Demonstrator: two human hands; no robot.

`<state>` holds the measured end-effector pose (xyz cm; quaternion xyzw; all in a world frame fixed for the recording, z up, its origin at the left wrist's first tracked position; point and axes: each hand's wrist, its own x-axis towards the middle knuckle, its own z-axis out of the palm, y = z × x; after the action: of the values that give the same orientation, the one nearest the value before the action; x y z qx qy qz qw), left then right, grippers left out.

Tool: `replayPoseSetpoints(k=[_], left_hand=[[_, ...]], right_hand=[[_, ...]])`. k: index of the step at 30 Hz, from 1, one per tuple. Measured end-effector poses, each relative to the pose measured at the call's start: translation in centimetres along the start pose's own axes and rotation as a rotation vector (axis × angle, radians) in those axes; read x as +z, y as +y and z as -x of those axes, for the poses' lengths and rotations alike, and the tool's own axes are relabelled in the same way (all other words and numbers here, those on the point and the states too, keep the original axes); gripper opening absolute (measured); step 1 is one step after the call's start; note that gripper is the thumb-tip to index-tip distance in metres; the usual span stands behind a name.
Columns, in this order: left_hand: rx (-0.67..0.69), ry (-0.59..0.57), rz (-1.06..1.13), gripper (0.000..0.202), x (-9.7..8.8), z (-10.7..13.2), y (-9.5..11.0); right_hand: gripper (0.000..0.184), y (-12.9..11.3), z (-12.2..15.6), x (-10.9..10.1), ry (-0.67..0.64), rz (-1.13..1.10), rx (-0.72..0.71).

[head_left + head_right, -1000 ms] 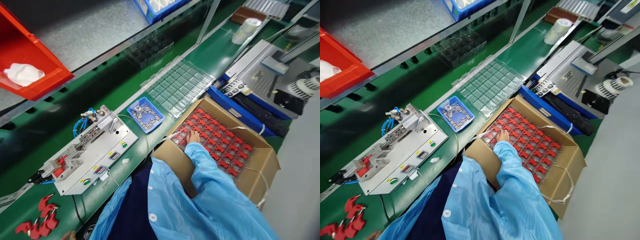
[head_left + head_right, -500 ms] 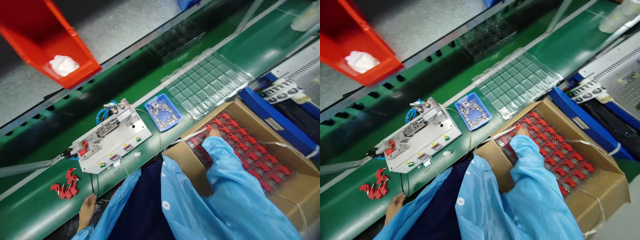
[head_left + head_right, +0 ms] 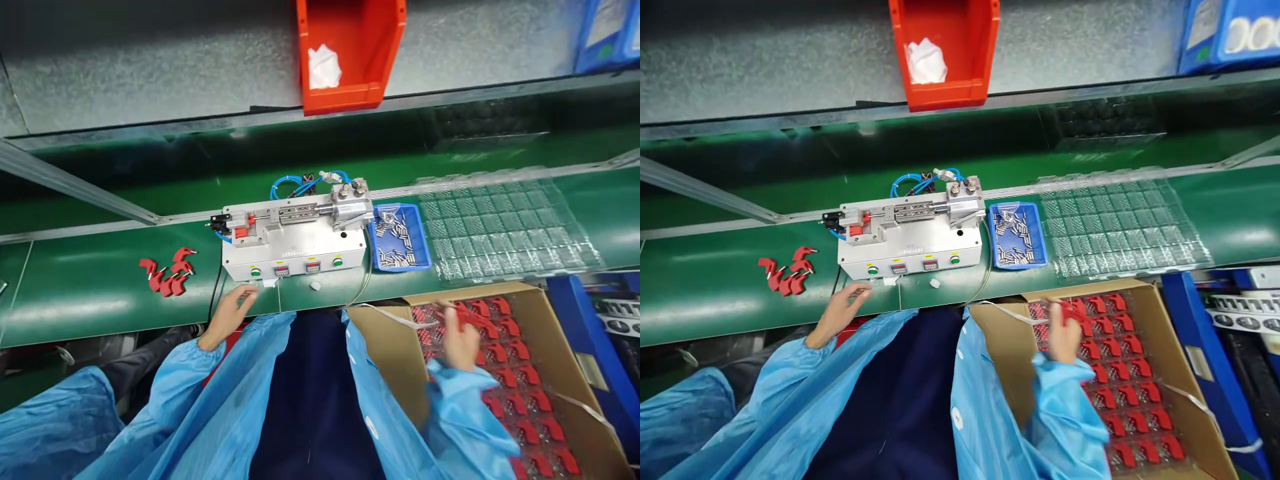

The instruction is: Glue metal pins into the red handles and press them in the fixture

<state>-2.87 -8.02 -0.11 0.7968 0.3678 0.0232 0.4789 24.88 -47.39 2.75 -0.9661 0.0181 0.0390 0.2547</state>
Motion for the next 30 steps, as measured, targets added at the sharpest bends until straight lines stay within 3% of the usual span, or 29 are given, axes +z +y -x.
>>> replayPoseSetpoints(k=[2, 5, 7, 9, 11, 15, 18, 21, 24, 27, 30], left_hand=[[0.08, -0.178, 0.108, 0.039, 1.9, 0.2, 2.9], [0.174, -0.422, 0.31, 0.045, 4.4, 1.0, 6.3], [0.172, -0.501, 0.416, 0.048, 5.3, 1.5, 7.3], [0.136, -0.507, 0.479, 0.048, 5.3, 2.0, 7.2], [0.09, -0.446, 0.506, 0.048, 4.5, 2.2, 6.3], [-0.029, -0.197, 0.515, 0.048, 2.0, 2.3, 3.9], [-0.115, -0.021, 0.568, 0.05, 0.8, 1.9, 2.7], [-0.134, 0.047, 0.647, 0.05, 0.6, 1.4, 2.2], [-0.113, 0.029, 0.711, 0.048, 0.8, 0.9, 2.1], [-0.087, -0.003, 0.75, 0.047, 1.0, 0.6, 2.1], [-0.073, -0.01, 0.755, 0.046, 1.2, 0.7, 2.1]], right_hand=[[0.062, -5.2, 4.0, 3.7, -0.285, -0.421, -0.252], [0.066, -12.6, 9.5, 8.7, -0.644, -0.713, -0.56], [0.068, -15.2, 11.6, 10.6, -0.816, -0.762, -0.654], [0.071, -15.2, 12.1, 11.7, -0.884, -0.748, -0.692], [0.071, -13.1, 10.8, 12.7, -0.824, -0.704, -0.626], [0.059, -6.8, 5.9, 16.3, -0.476, -0.568, -0.218], [0.064, -4.0, 3.9, 19.8, -0.447, -0.518, -0.097], [0.073, -3.8, 4.1, 22.9, -0.489, -0.483, -0.133], [0.068, -5.0, 4.9, 25.0, -0.465, -0.448, -0.224], [0.06, -6.2, 5.0, 25.8, -0.435, -0.45, -0.272], [0.062, -6.9, 4.7, 25.0, -0.463, -0.501, -0.281]])
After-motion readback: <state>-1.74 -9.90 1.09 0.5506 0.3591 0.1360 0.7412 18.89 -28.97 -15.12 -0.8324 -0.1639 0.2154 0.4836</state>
